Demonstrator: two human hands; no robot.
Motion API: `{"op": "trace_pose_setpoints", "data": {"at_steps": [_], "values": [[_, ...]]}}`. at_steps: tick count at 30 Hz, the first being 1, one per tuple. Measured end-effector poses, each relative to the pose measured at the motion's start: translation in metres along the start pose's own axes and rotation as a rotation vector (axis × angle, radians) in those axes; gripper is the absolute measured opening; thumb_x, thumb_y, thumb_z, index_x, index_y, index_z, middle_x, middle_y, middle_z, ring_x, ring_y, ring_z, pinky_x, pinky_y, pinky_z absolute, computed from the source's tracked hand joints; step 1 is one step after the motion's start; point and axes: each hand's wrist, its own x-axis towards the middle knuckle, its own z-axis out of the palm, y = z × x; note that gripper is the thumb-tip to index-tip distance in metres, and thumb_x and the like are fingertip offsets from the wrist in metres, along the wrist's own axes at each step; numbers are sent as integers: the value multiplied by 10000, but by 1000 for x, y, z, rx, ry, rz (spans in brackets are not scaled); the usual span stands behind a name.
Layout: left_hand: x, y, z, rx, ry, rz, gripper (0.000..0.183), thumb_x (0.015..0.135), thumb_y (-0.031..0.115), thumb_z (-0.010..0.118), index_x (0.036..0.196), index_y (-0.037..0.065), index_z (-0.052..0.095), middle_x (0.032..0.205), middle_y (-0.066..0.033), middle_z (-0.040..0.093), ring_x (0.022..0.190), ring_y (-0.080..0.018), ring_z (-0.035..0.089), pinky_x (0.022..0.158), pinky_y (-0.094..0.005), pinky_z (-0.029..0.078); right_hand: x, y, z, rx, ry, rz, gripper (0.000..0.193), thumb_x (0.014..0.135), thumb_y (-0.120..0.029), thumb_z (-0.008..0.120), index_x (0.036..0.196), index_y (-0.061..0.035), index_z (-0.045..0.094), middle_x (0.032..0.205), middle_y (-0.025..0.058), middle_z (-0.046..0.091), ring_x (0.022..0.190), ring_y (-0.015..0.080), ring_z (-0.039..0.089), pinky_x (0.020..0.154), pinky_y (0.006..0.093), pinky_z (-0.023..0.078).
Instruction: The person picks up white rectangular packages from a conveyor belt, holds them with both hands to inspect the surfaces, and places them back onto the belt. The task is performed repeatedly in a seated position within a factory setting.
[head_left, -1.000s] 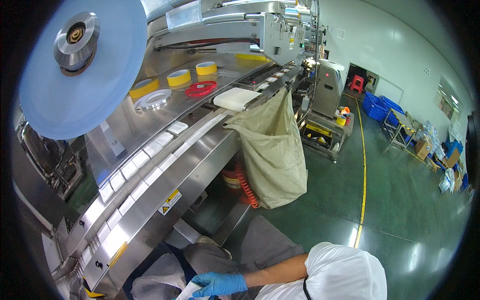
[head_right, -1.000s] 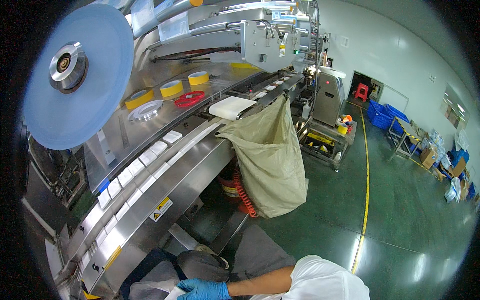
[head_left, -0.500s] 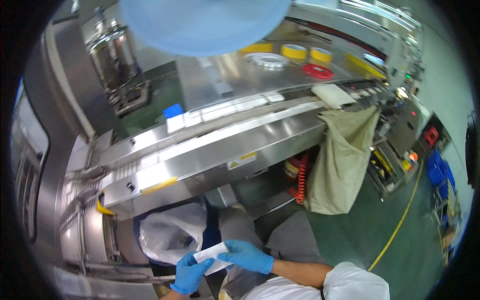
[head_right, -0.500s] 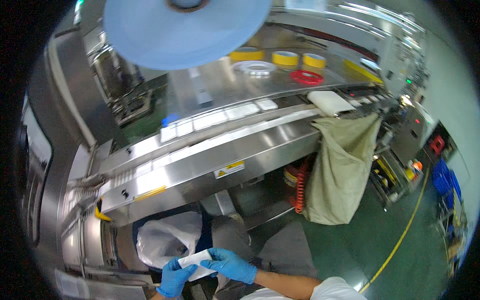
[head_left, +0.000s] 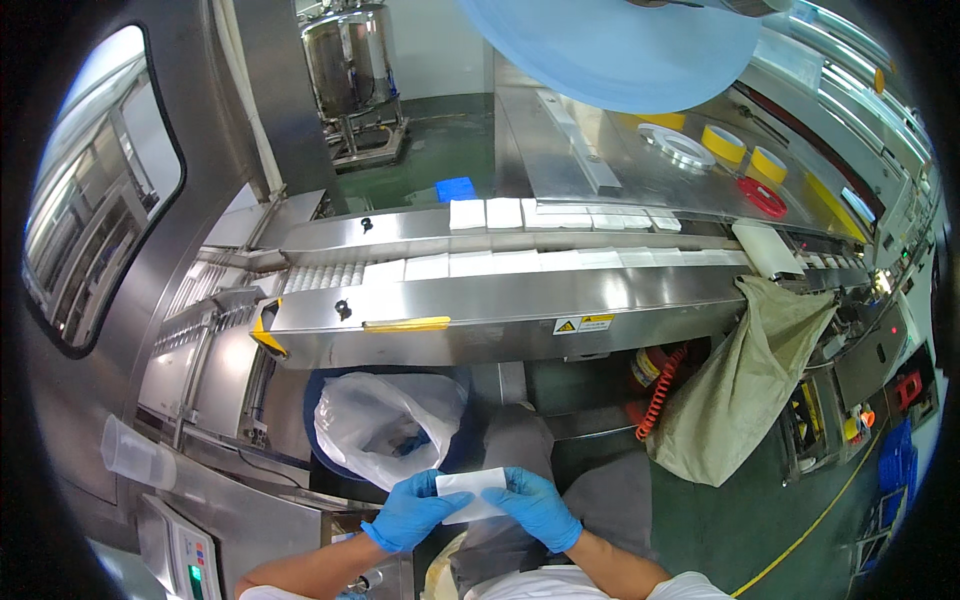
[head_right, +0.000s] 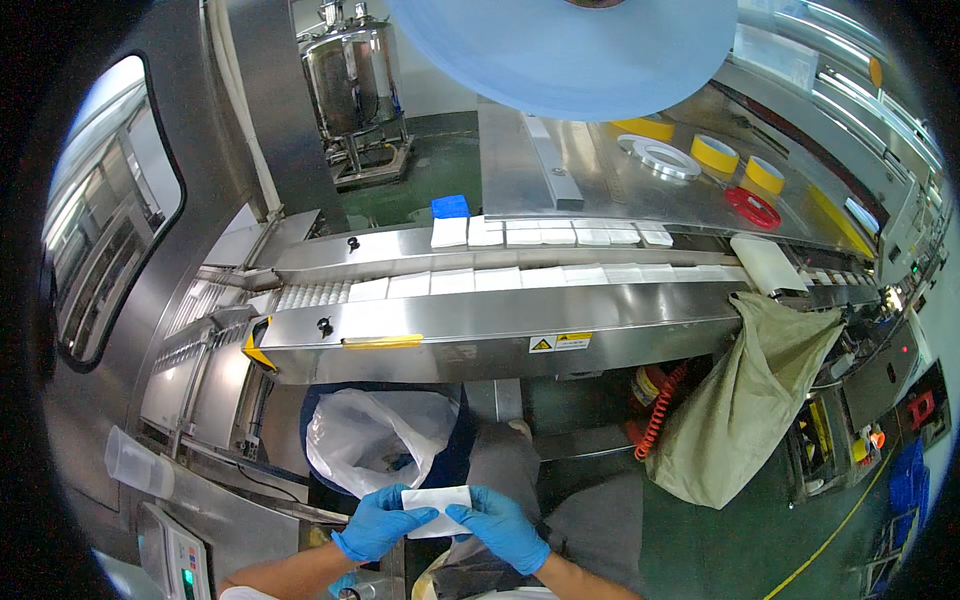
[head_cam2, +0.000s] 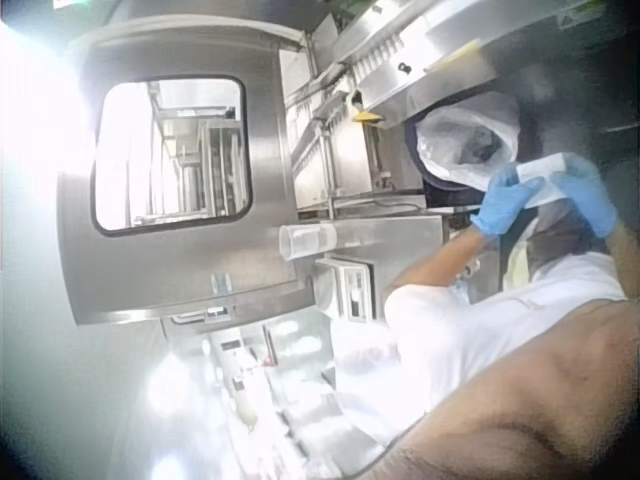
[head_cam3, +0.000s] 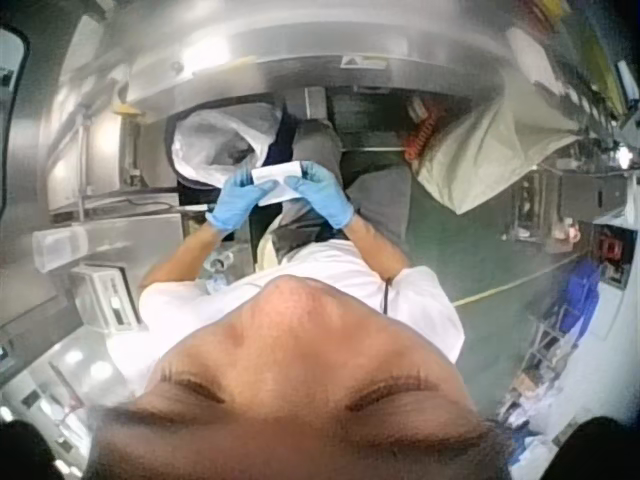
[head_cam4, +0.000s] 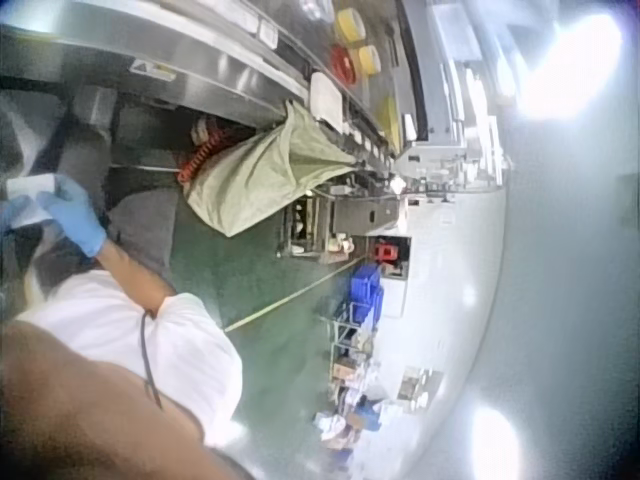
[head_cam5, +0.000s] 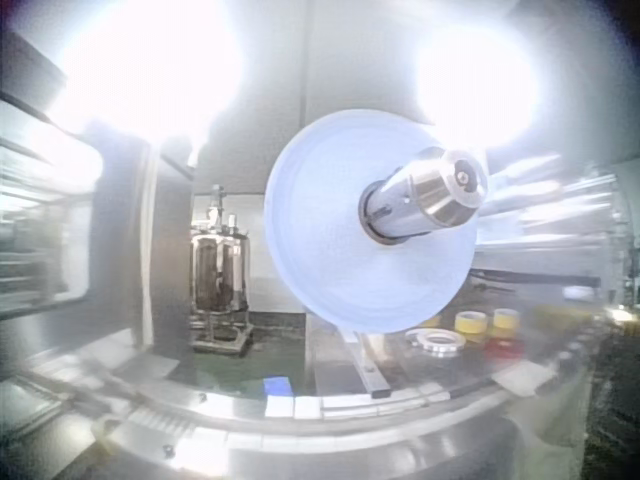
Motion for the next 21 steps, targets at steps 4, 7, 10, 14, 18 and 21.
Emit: {"op": "trace_pose_setpoints", "data": {"at_steps": [4,7,10,14,18,21], "values": [[4,-7,-4,-44,-9,-9,308,864,104,745,1119,-28,634,1032,-95,684,903,-129,636,818,-264,530,2,2,2,15,9,-21,310,941,-184,661,1164,26,615,983,88,683,845,126,660,762,240,560],[6,-11,-7,-47,4,-4,335,860,124,753,1132,-25,629,1065,-130,688,929,-168,666,840,-296,557,0,-4,3,12,13,34,304,944,-182,655,1156,33,615,961,95,686,803,143,677,742,245,572],[7,-11,-8,-44,0,-3,333,866,122,744,1137,-33,628,1073,-129,685,930,-168,665,840,-296,556,-1,-6,4,20,19,19,289,946,-174,650,1146,33,619,948,103,688,782,159,689,727,255,581],[8,-15,-9,-63,0,9,334,876,119,731,1151,-37,624,1068,-122,686,924,-165,665,838,-292,553,-4,-10,7,70,64,66,231,918,-103,682,1124,-1,669,990,17,677,875,73,596,814,226,503],[4,-10,-7,-61,-14,-10,314,878,86,716,1150,-41,625,1060,-105,680,926,-150,647,845,-275,532,-5,-9,8,60,82,40,221,918,-99,680,1115,0,672,979,15,677,864,70,593,801,226,505],[4,-6,-5,-27,-23,-31,320,876,97,721,1149,-41,627,1064,-109,681,926,-154,648,843,-280,536,-5,-9,5,0,110,0,221,915,-93,680,1115,-1,670,971,16,675,855,70,593,788,227,506]]}}
